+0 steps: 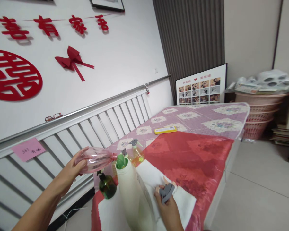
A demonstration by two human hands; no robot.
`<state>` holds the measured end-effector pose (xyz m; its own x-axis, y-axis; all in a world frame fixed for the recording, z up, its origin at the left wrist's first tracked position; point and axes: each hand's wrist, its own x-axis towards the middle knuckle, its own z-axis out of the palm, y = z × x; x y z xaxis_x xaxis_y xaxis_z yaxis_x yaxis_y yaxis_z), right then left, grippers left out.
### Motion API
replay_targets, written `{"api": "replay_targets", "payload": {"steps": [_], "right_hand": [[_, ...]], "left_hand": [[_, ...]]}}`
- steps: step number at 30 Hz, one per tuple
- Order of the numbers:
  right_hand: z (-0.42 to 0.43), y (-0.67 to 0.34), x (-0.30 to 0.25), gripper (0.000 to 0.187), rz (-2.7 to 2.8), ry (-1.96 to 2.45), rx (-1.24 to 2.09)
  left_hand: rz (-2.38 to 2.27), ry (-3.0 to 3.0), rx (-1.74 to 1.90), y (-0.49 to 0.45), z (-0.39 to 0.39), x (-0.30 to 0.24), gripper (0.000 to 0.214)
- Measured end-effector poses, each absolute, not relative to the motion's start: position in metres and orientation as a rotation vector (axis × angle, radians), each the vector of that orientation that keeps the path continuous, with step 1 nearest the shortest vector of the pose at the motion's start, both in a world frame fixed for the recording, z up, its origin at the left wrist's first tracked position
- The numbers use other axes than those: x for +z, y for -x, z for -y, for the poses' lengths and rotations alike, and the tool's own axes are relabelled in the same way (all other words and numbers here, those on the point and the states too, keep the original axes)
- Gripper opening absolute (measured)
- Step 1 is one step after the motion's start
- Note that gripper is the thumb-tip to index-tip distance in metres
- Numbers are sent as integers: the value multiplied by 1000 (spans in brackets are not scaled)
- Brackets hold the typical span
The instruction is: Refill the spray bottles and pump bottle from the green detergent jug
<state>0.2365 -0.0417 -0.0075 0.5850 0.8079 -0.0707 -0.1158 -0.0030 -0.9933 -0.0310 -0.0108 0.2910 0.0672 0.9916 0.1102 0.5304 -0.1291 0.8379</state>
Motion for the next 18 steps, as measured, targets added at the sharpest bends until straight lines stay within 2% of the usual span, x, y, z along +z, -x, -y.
{"api": "replay_targets", "payload": {"steps": [18], "right_hand": [[39,-237,-18,53,670,1363,802]], "left_hand": [[-1541,-1772,927,32,12,292,79]]}}
